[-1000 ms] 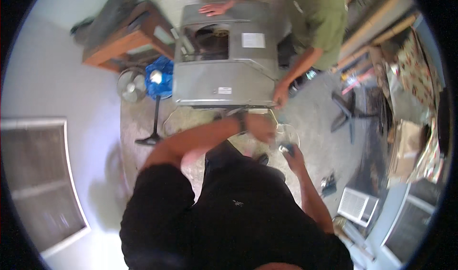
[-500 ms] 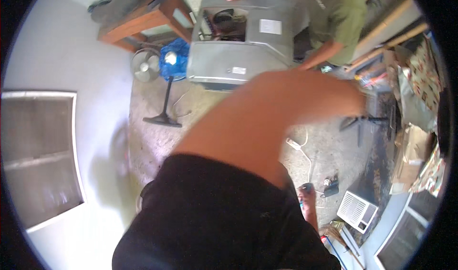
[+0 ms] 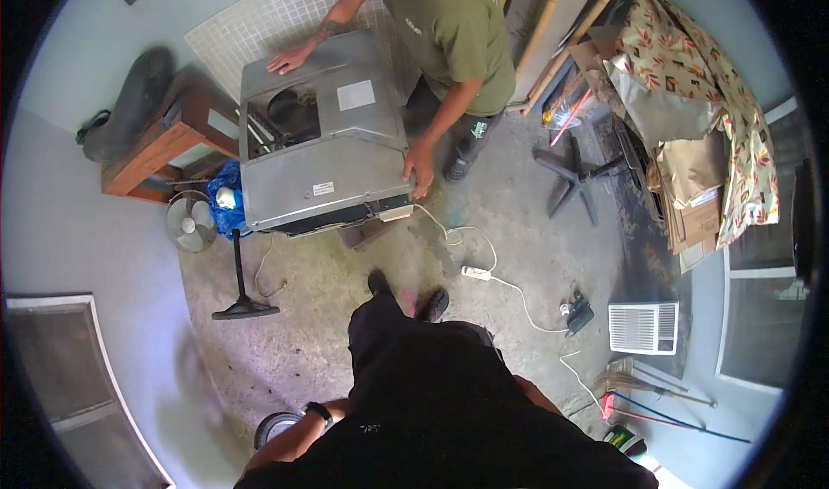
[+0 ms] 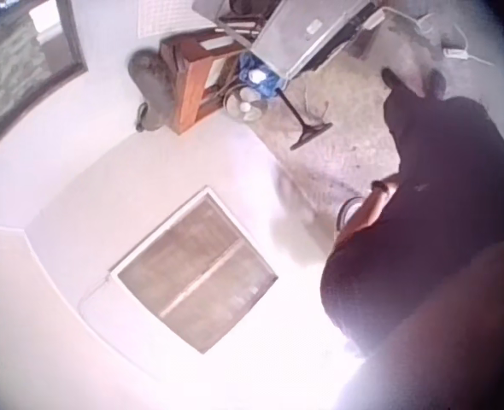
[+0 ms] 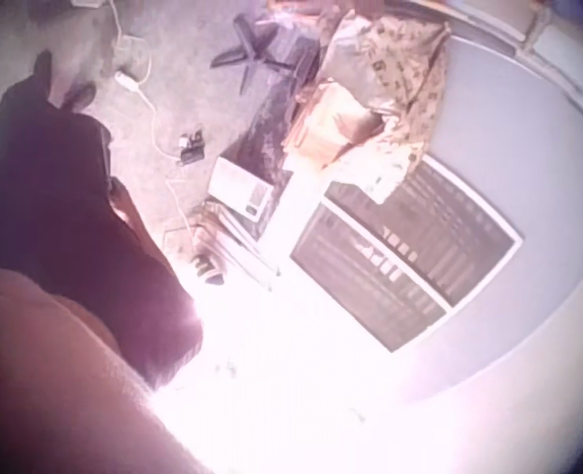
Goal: The person removes a cover from a window air conditioning unit using a screwdriver, assists another person in moving the unit, and coils the power cord.
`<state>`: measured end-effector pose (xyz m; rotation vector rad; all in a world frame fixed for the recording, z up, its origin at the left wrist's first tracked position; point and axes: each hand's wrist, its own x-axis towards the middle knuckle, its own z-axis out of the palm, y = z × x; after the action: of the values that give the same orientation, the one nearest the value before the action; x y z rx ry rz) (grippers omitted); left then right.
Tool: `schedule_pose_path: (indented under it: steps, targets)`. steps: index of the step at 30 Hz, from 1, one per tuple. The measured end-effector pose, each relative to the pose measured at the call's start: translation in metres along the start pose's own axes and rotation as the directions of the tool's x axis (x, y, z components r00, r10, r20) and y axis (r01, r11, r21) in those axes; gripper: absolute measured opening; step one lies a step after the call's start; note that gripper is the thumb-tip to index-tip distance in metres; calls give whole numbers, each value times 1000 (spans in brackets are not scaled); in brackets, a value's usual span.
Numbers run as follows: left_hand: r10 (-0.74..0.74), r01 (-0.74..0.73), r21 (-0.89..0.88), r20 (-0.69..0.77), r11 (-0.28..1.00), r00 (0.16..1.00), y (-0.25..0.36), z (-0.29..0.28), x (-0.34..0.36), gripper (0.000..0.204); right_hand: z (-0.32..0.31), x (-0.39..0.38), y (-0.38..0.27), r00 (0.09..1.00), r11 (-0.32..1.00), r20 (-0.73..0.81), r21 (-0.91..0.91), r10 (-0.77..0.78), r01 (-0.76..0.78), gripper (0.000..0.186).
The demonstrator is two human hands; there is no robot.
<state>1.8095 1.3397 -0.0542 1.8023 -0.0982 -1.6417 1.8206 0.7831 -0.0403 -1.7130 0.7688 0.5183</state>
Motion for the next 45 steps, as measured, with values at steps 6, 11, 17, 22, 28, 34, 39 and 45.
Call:
schedule_pose_path:
  steps: [6,11,17,22,28,34,39,45]
  targets:
    - [-41,75,-299,116,951,992,39,18,-31,41,-2,8,-3,1000,999,-6,-30,26,-27,22]
    - [0,79,-347,221,934,975,57,9,-43,39,-7,14,-14,999,997,-5,-59,44,-45,22]
    - [60,22,-270,292,963,954,81,-64,-32,37,-16,8,-29,996,992,-35,-90,80,-83,22]
    - [113,-117,-220,-32,968,993,69,-130,9,23,-19,3,-45,993,993,-47,-45,106,-108,23]
    - [-100,88,-924,55,373,994,78,-156,48,29,-30,18,-28,989,898,-39,-425,-141,111,27]
    - [19,207,-872,240,443,971,135,-136,25,42,-54,31,-150,991,715,-128,-697,-40,-61,35]
    - [191,68,-890,170,450,967,155,-110,39,29,-106,95,-164,981,735,-93,-675,-170,63,40]
    - [103,-22,-866,35,500,994,231,-61,93,38,-190,264,-199,995,679,79,-727,-65,102,48]
